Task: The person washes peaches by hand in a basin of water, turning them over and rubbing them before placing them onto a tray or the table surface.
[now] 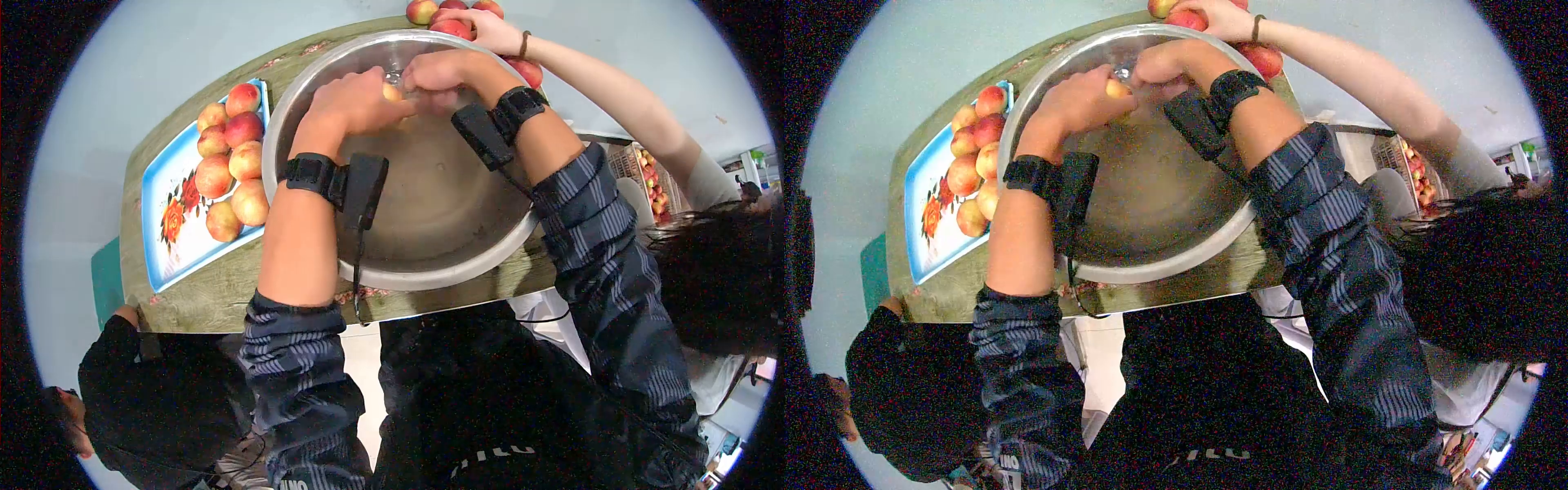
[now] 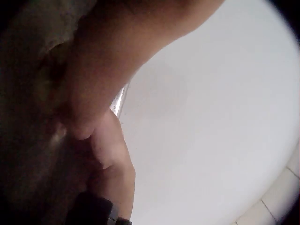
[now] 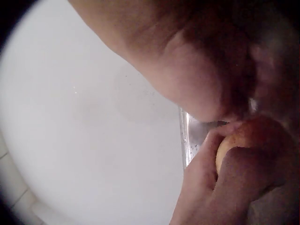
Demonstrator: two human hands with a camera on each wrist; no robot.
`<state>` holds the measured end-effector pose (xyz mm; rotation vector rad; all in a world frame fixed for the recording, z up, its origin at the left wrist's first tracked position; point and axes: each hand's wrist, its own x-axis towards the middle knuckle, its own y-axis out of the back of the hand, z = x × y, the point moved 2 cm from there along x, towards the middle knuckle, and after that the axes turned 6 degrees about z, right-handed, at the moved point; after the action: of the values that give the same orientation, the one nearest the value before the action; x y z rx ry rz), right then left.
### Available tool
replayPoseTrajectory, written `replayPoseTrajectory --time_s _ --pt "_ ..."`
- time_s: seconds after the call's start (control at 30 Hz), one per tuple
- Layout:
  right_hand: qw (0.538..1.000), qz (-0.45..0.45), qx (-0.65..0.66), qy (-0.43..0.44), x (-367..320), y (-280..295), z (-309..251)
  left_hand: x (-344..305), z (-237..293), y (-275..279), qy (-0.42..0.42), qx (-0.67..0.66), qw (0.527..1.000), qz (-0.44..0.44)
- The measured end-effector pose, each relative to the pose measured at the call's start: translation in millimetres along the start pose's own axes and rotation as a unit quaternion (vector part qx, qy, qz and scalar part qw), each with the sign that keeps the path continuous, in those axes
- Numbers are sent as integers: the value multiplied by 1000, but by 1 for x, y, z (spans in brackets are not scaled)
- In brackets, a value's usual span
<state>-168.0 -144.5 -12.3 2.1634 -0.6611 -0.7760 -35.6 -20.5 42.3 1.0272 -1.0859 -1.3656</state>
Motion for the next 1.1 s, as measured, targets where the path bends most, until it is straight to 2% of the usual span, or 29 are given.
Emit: replayPoseTrajectory --time_s 0.03,0.1,0.2,0.23,0.33,0.43,0.53,0.63,0.73,0.83,0.93,1.03,1.1 --pt "1000 -7 6 -3 -10 2 -9 0 -2 0 21 36 999 26" --pt "1000 -22 18 -8 -27 8 -26 2 -1 0 6 67 996 55" --pt "993 2 -78 84 -15 7 -17 7 8 -4 -17 86 994 71" --pt "995 3 -74 63 -21 10 -17 8 10 -8 -20 89 993 71" --pt "997 22 -24 75 -22 6 -18 10 16 -18 -32 93 993 68" --pt "994 11 -66 82 -11 1 -15 4 24 -14 -18 126 992 16" --pt "999 -10 -14 38 -11 2 -12 2 23 -12 -25 133 990 41" --pt "999 -36 26 15 -16 4 -13 0 22 -9 -23 123 992 27" --pt "998 9 -15 68 -9 0 -14 1 20 -7 -19 134 991 21" --pt "998 -36 -49 21 -10 6 -16 4 18 -8 -3 123 990 75" --pt "996 -1 -74 45 -21 11 -24 8 12 -13 -10 123 990 70" --pt "997 27 -65 14 -26 11 -26 7 10 -14 -19 114 989 92" --pt "992 1 -123 6 -23 10 -27 5 8 -21 -71 75 986 128"
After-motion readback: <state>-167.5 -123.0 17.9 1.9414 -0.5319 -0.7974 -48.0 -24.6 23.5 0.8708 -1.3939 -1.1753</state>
